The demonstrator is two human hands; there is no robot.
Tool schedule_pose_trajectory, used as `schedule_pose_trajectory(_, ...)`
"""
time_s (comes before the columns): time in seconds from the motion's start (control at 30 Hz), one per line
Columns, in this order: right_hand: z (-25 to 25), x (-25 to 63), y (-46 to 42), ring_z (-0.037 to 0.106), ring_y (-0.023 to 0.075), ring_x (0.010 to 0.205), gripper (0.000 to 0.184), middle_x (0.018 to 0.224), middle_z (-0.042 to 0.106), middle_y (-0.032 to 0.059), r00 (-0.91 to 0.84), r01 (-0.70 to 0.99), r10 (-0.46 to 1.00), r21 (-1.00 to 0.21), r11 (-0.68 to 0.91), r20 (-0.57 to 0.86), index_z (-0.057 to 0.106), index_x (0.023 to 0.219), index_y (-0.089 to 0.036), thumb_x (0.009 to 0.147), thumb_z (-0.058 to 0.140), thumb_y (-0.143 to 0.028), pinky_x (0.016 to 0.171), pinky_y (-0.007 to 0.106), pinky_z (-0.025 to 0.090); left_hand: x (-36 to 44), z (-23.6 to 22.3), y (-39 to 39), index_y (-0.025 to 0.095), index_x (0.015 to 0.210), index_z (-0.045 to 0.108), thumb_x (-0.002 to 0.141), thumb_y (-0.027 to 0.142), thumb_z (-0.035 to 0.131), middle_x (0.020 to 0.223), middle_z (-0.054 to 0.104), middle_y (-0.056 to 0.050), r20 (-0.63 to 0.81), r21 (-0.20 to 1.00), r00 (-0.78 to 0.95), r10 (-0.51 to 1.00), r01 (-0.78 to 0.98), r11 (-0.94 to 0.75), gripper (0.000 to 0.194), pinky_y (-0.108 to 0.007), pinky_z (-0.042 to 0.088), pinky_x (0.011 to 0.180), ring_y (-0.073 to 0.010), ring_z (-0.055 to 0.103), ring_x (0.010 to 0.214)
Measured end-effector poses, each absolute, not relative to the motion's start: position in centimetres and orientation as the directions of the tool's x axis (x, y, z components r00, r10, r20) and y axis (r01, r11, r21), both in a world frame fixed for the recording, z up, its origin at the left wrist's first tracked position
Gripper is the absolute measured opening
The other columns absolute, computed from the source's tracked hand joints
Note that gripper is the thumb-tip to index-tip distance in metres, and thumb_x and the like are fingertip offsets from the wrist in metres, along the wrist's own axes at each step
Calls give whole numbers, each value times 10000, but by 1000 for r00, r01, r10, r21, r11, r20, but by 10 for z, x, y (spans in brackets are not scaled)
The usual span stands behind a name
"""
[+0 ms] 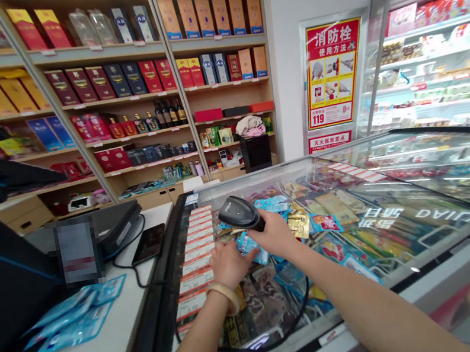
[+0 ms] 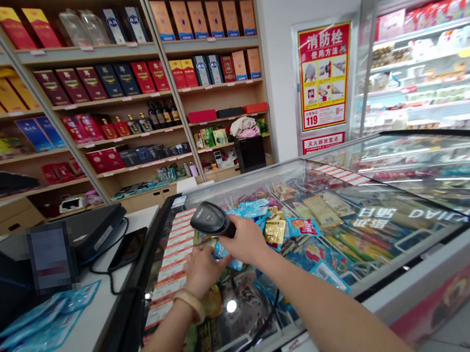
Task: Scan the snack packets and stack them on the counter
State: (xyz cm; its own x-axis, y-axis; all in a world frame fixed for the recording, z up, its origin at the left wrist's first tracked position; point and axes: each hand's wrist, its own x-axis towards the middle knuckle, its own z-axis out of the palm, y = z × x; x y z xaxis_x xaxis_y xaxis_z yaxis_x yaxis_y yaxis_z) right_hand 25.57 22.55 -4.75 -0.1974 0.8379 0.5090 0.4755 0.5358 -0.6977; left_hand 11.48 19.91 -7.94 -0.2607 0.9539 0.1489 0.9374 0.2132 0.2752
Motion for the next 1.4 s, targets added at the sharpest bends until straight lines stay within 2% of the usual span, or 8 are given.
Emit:
schedule_pose_trajectory(0.07,-48,256,225,667,218,811,180,849,731,29,-204,474,841,-701,533,501,685,895,-217,723,633,-224,723,273,481,111,-79,200,182,939,667,739,543,660,1066,665,-155,150,372,-246,958,912,175,414,-389,449,859,-320,613,1054)
schedule_pose_trajectory(0.2,-50,255,225,673,220,829,212,874,744,25,-221,463,848,-714,525,481,695,931,-224,727,637,-227,752,281,491,88,-73,198,185,821,622,745,370,656,788,689,-70,191,690,-211,959,724,22,202,-331,476,713,-228,652,761)
schedule_pose_trajectory(0.3,-51,254,224,681,229,861,250,918,753,33,-232,459,845,-712,532,482,702,980,-226,738,644,-243,773,292,498,60,-62,192,190,804,633,656,404,711,722,686,-44,208,877,-272,940,478,-55,272,-316,497,621,-213,645,675)
schedule_pose_trajectory(0.4,-51,253,221,688,241,878,252,933,756,43,-251,467,836,-695,546,488,708,979,-221,736,652,-250,782,297,500,31,-52,183,184,839,637,592,451,730,707,685,-32,179,960,-396,900,271,-72,375,-302,506,546,-195,633,616)
schedule_pose_trajectory(0.5,-51,252,218,691,247,886,258,928,756,41,-291,489,819,-659,571,494,712,968,-225,718,653,-226,772,291,493,12,-52,176,183,840,611,577,445,723,694,671,-15,174,983,-557,812,144,-112,388,-291,515,527,-169,619,576)
schedule_pose_trajectory(0.6,-51,251,213,692,248,893,279,922,757,33,-331,509,812,-633,583,482,710,979,-235,708,651,-212,761,284,484,2,-60,173,183,866,598,592,435,712,689,668,-8,182,983,-625,759,123,-134,389,-294,524,526,-161,617,544)
schedule_pose_trajectory(0.93,-52,248,204,689,239,866,252,919,756,42,-424,584,803,-552,595,418,715,996,-237,753,662,-273,711,274,439,-4,-69,176,191,919,603,659,447,693,719,685,-25,254,957,-657,710,279,-84,376,-285,521,518,-191,659,566)
schedule_pose_trajectory(1.4,-52,249,205,677,237,833,391,934,753,28,-462,592,792,-526,611,400,703,1135,-255,747,663,-267,676,274,420,0,-66,174,195,927,582,668,527,635,702,681,-14,326,902,-629,706,430,-34,424,-282,496,528,-220,687,587)
